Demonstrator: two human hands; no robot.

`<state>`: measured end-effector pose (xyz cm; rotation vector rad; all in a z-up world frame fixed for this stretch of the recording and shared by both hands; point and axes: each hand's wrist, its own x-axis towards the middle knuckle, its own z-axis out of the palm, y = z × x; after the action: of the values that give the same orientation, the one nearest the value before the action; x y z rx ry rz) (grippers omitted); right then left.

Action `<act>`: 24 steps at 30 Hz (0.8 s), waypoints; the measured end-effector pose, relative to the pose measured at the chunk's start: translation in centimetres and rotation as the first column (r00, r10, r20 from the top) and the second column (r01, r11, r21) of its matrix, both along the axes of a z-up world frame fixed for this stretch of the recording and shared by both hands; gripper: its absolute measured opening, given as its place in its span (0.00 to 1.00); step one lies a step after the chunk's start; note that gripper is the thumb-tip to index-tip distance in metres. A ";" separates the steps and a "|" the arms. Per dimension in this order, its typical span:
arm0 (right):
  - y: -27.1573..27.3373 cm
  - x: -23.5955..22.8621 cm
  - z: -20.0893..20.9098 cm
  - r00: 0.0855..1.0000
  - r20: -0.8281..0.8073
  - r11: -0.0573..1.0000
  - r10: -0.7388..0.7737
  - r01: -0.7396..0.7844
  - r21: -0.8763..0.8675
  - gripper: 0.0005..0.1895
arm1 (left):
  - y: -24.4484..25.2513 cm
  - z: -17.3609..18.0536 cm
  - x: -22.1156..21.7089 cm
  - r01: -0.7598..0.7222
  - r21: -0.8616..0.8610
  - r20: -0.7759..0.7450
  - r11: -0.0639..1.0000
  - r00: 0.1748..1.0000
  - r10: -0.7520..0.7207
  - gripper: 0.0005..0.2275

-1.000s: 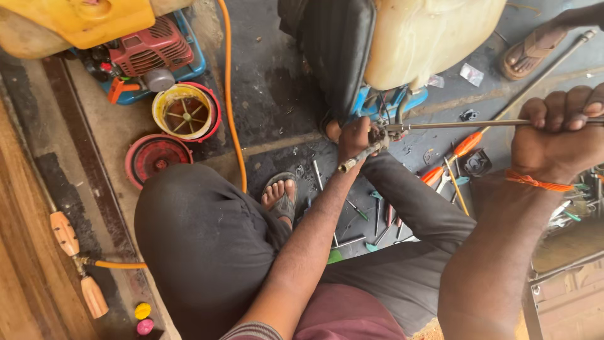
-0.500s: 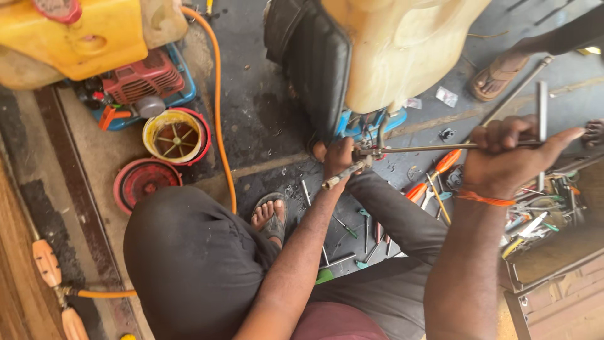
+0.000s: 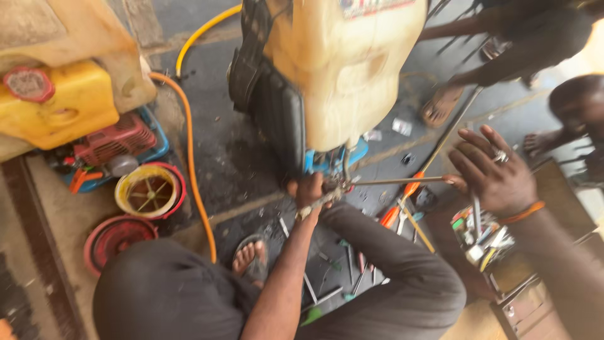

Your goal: The person sits on the floor and repairs a piece of machinery, likely a pump or engine. They clean a small metal component with a cloth, insert a white ring into it, and then use a screwdriver and wrench to tighten the component onto the machine. Finally, they apply a red sealant to the connection.

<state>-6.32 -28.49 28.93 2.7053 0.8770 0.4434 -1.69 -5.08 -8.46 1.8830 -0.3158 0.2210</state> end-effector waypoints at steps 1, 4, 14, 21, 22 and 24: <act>-0.9 -0.4 -0.3 0.999 -0.049 1.000 0.009 -0.007 0.029 0.20 | -0.1 -0.1 -0.4 -0.012 0.007 -0.001 1.000 1.000 0.012 0.08; -3.3 -1.2 -2.9 0.988 -0.150 0.975 -0.028 0.060 0.216 0.19 | -0.5 -0.3 -0.6 -0.028 0.036 -0.013 0.999 1.000 0.029 0.09; -6.3 -2.3 -12.8 0.785 -0.408 0.196 -0.466 0.541 0.818 0.34 | -0.9 7.3 -1.8 -0.202 -0.181 -0.538 0.962 0.839 0.075 0.17; -5.6 -1.7 -14.6 0.657 -0.151 0.227 -0.738 0.453 0.862 0.29 | -0.9 7.8 -2.2 -0.178 -0.203 -0.345 0.963 0.933 0.100 0.14; -4.9 -1.5 -15.4 0.664 -0.043 0.290 -0.747 0.383 0.877 0.22 | -0.9 7.5 -2.7 -0.131 -0.167 -0.216 0.977 0.972 0.093 0.13; -4.2 -1.2 -16.5 0.660 0.104 0.400 -0.744 0.316 0.860 0.14 | -1.5 7.5 -3.6 -0.139 0.017 -0.108 0.990 0.984 0.140 0.12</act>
<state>-7.50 -32.70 12.43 3.0733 -0.5889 1.5599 -5.30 -6.61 -0.92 1.9201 -0.1112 0.2106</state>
